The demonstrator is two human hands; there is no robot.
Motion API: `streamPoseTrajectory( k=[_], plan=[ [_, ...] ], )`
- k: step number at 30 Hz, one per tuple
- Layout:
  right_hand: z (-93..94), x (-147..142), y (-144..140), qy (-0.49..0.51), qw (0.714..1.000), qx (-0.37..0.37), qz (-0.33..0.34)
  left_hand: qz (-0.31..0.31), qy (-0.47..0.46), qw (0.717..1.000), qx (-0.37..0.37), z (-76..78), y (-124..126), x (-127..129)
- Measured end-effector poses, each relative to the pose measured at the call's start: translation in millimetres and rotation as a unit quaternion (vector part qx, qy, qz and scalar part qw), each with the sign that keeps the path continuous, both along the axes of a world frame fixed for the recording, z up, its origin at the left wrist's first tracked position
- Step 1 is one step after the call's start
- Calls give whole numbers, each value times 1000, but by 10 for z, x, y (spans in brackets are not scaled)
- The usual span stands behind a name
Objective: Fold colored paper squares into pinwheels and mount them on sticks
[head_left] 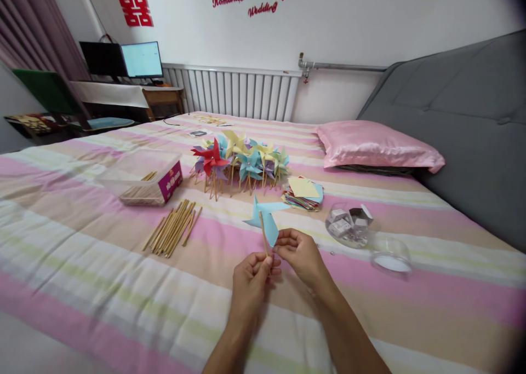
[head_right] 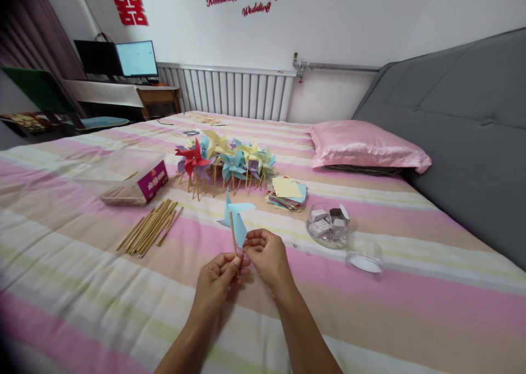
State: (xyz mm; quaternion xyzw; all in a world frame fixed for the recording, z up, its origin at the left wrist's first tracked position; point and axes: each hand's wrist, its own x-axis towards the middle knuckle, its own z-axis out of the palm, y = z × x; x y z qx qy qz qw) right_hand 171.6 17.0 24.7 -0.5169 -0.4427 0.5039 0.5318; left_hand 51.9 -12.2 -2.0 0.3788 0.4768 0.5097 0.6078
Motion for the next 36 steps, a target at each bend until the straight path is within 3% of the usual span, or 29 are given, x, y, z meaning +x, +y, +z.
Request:
streamPoseTrajectory(
  k=[7,19,23,26,30,33,36],
  plan=[
    [122,31,-57,-3,996,17,82,0,2,1000,0,5,-5,-1],
    [122,14,-55,10,999,50,17,5,-15,1000,-16,39,-22,9],
    [144,-30,-90,-70,992,101,39,-19,-53,998,-14,30,-8,5],
    [181,-97,-151,-210,961,178,18,-37,-88,995,0,14,7,-5],
    [207,-185,-232,-381,886,262,-29,-54,-138,989,15,9,-4,-13],
    [187,-230,-256,-466,836,289,-31,-48,-148,988,11,12,-26,-15],
    [160,-259,-262,-514,807,290,-14,-39,-146,988,18,13,-42,-12]
  ],
)
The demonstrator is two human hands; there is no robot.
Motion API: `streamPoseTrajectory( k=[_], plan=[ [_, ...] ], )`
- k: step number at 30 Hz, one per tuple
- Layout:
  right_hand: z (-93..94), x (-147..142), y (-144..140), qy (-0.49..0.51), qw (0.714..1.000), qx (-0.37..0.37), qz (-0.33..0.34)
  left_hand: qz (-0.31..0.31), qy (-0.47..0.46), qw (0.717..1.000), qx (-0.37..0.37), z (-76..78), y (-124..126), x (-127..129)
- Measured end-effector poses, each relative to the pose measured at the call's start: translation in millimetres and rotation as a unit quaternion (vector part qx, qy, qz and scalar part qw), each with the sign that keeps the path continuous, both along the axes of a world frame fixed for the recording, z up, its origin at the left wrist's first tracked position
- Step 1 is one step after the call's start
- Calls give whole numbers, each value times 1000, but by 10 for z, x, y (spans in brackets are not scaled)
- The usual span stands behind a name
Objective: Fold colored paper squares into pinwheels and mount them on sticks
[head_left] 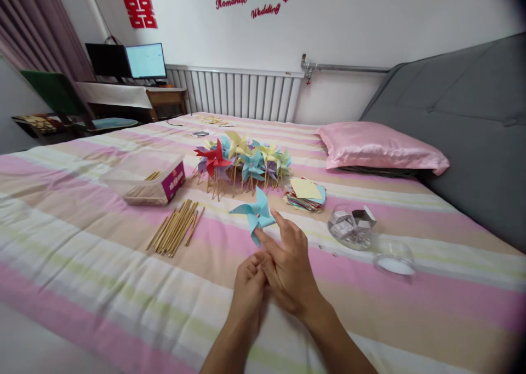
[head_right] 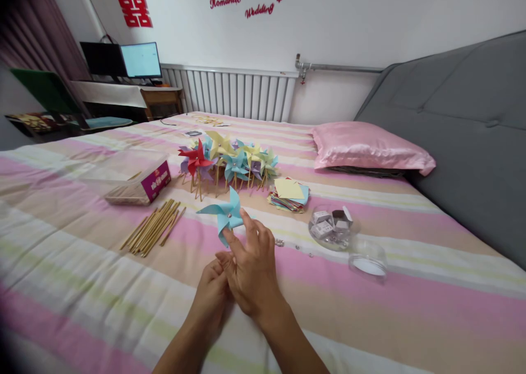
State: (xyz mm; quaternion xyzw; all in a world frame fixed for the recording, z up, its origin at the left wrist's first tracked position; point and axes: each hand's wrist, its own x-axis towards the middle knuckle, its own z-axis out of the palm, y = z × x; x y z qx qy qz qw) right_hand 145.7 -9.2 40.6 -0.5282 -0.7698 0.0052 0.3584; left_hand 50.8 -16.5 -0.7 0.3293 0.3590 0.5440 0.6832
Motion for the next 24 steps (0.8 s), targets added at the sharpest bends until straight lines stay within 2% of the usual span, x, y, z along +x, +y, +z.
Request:
streamPoseTrajectory(
  k=[10,18,24],
  plan=[
    [-87,-47,-9,-52,998,-30,-4,-25,10,999,40,68,5,28],
    [-138,-35,8,-54,998,-33,-25,-33,9,998,44,-18,26,32],
    [-132,-17,15,-39,999,-26,-15,-31,-2,999,31,0,13,33]
  ],
)
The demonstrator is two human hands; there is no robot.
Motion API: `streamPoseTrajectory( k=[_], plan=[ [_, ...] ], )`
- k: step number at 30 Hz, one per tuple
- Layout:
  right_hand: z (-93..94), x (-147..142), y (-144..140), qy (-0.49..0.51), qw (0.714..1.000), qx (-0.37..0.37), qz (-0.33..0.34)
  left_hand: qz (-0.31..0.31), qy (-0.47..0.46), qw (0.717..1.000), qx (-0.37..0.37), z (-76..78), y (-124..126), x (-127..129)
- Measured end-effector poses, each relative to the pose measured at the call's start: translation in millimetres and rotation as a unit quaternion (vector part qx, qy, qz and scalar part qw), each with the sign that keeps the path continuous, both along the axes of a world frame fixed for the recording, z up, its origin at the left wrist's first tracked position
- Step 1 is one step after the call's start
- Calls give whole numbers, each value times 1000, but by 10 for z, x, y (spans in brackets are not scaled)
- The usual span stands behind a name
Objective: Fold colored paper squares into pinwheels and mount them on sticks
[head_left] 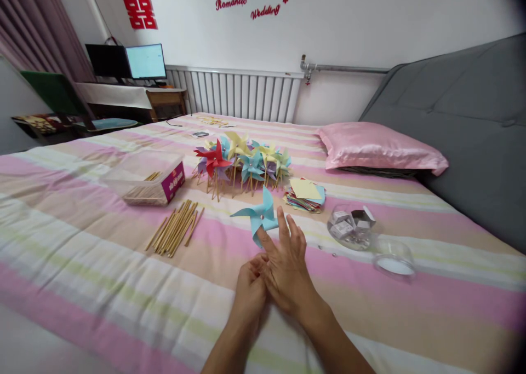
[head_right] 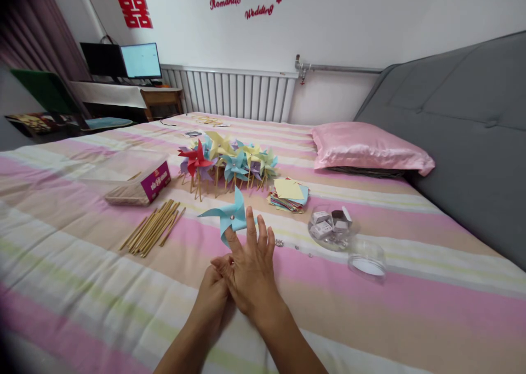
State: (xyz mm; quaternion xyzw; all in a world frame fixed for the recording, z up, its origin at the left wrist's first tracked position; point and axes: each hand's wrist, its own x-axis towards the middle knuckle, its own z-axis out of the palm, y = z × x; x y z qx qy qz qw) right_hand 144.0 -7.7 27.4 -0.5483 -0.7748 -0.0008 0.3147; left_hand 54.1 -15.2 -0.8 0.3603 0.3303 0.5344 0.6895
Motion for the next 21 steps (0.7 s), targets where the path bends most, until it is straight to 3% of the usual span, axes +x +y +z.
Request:
streamPoseTrajectory(
  k=[5,11,21],
  plan=[
    [55,-22,-3,46,998,42,1,10,-13,999,-30,-8,10,-34],
    [83,62,63,183,972,131,-70,8,-4,999,-42,-26,34,-57],
    [59,186,140,206,966,128,-94,-16,46,998,-29,0,10,-35]
  ],
)
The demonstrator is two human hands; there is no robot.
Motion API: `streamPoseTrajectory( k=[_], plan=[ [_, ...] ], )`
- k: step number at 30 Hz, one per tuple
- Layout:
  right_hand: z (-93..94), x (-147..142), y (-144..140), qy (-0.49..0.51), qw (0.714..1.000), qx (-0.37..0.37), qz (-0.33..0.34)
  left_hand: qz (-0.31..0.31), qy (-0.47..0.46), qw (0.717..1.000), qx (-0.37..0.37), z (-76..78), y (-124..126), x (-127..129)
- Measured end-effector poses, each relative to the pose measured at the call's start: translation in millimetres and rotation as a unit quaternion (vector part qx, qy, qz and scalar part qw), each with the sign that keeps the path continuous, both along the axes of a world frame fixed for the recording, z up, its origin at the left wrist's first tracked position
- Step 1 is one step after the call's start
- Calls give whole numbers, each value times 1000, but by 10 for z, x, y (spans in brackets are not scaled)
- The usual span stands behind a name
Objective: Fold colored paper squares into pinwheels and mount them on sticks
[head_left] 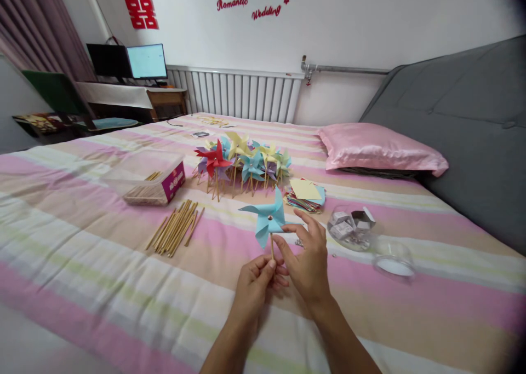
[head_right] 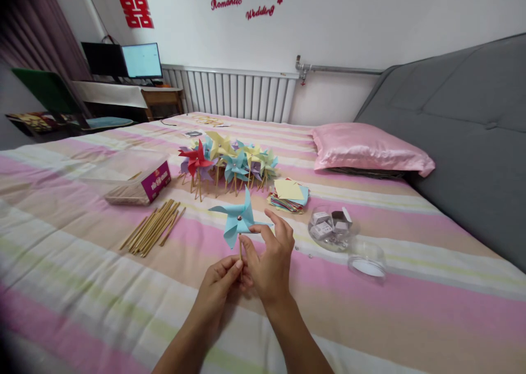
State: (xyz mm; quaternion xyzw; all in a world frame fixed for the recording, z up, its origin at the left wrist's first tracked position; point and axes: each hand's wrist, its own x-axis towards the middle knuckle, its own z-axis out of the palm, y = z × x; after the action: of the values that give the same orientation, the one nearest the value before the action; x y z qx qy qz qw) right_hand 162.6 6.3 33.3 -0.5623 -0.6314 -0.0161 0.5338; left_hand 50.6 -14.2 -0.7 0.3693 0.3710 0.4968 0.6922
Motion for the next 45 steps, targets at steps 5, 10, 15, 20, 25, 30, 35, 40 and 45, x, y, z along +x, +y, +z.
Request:
streamPoseTrajectory(
  k=[5,10,15,20,25,30,35,40,45],
  plan=[
    [-49,30,37,0,1000,21,-11,-10,11,1000,-3,4,-8,9],
    [-64,49,50,7,1000,23,-11,-14,23,1000,2,14,-16,10],
    [-39,34,32,13,1000,10,-4,-14,16,1000,3,13,-14,9],
    [13,21,9,32,999,3,1,-6,8,1000,0,9,-7,9],
    [57,86,3,37,999,34,-18,9,27,999,-13,21,-9,19],
    [121,218,-4,-35,999,19,-17,45,89,995,-2,-24,4,19],
    [141,316,10,-105,994,-2,-43,88,180,978,60,-75,19,-25],
    [114,434,24,-118,992,-28,-17,142,225,957,113,-46,18,-85],
    [106,566,18,-119,987,-94,45,137,207,964,96,-62,21,-115]
  ],
)
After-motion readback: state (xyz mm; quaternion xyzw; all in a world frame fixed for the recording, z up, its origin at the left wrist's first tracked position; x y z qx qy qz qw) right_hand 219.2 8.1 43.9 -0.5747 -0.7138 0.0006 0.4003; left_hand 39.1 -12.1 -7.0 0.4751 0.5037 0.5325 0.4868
